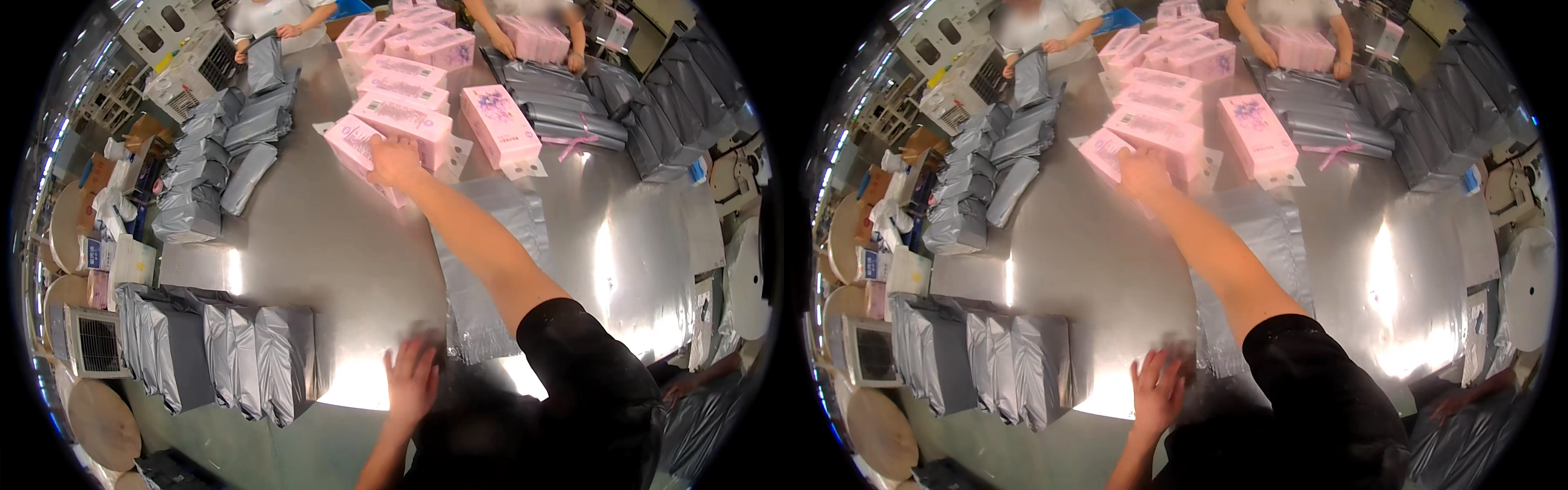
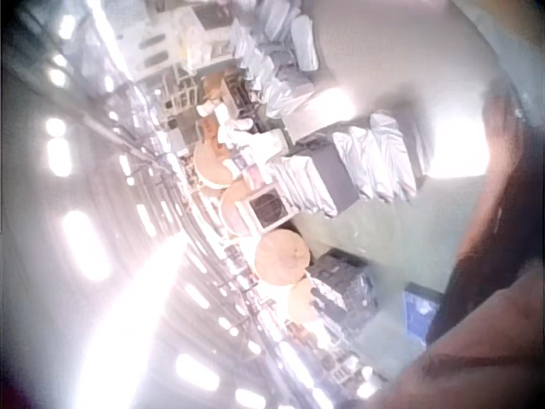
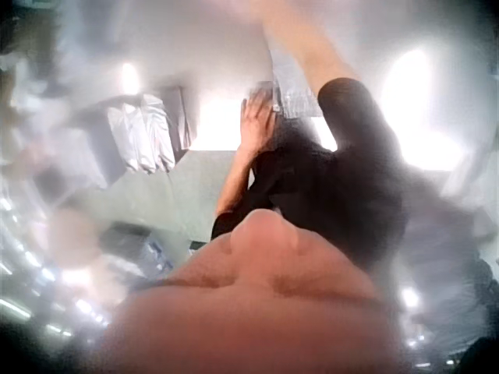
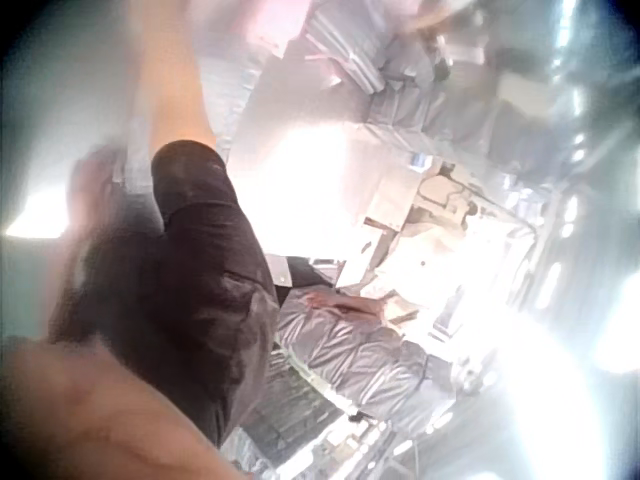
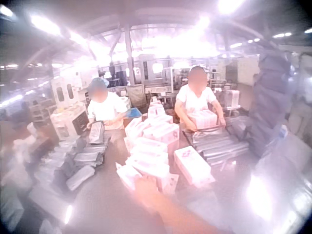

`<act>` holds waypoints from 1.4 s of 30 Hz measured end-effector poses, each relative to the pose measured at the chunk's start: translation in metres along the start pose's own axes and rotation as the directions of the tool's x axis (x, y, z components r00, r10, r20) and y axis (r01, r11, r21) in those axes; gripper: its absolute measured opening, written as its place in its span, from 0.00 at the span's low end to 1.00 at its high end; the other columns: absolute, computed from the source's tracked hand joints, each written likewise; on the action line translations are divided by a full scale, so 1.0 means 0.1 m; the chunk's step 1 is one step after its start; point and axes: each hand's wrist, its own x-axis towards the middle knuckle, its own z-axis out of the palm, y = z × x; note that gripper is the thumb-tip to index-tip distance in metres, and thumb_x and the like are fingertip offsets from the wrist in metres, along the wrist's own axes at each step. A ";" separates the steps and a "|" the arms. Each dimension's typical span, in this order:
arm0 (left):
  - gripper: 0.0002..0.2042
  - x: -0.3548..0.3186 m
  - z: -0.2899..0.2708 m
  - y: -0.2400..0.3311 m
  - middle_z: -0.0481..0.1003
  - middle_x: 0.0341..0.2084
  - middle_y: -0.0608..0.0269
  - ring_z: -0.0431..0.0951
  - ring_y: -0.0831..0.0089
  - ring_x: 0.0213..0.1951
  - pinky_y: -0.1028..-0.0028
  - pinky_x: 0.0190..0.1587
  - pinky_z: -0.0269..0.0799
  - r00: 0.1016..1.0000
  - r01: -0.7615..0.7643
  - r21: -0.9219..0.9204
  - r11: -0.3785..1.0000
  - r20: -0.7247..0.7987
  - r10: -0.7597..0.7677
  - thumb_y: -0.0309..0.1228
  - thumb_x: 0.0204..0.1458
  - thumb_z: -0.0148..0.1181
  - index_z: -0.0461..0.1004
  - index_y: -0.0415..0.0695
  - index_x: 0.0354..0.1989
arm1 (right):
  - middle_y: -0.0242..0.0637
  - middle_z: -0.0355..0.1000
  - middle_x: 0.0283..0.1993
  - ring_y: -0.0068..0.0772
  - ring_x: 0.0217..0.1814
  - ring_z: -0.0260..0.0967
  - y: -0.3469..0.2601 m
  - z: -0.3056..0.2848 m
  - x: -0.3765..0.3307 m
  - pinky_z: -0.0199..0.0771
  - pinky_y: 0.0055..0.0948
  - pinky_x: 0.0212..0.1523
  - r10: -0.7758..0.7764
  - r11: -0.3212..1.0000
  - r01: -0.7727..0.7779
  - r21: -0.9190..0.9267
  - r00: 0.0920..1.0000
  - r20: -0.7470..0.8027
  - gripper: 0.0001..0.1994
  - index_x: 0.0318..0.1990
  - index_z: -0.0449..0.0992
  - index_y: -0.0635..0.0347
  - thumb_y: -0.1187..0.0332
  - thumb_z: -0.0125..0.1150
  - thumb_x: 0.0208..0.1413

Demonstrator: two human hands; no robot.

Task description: The person places pink boxes into grey poly mailers on a stainless steel table, seals each mailer, and stacks the finished packages. The person then walks through the warehouse area.

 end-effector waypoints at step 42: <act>0.12 0.86 0.80 0.24 0.78 0.47 0.60 0.79 0.66 0.43 0.70 0.41 0.77 0.994 0.007 -0.500 0.866 -0.092 -0.061 0.24 0.54 0.67 0.78 0.42 0.47 | 0.36 0.77 0.38 0.41 0.38 0.75 1.83 -0.15 -4.29 0.71 0.40 0.42 -0.021 0.950 0.190 0.247 0.829 -0.559 0.04 0.38 0.75 0.55 0.70 0.63 0.57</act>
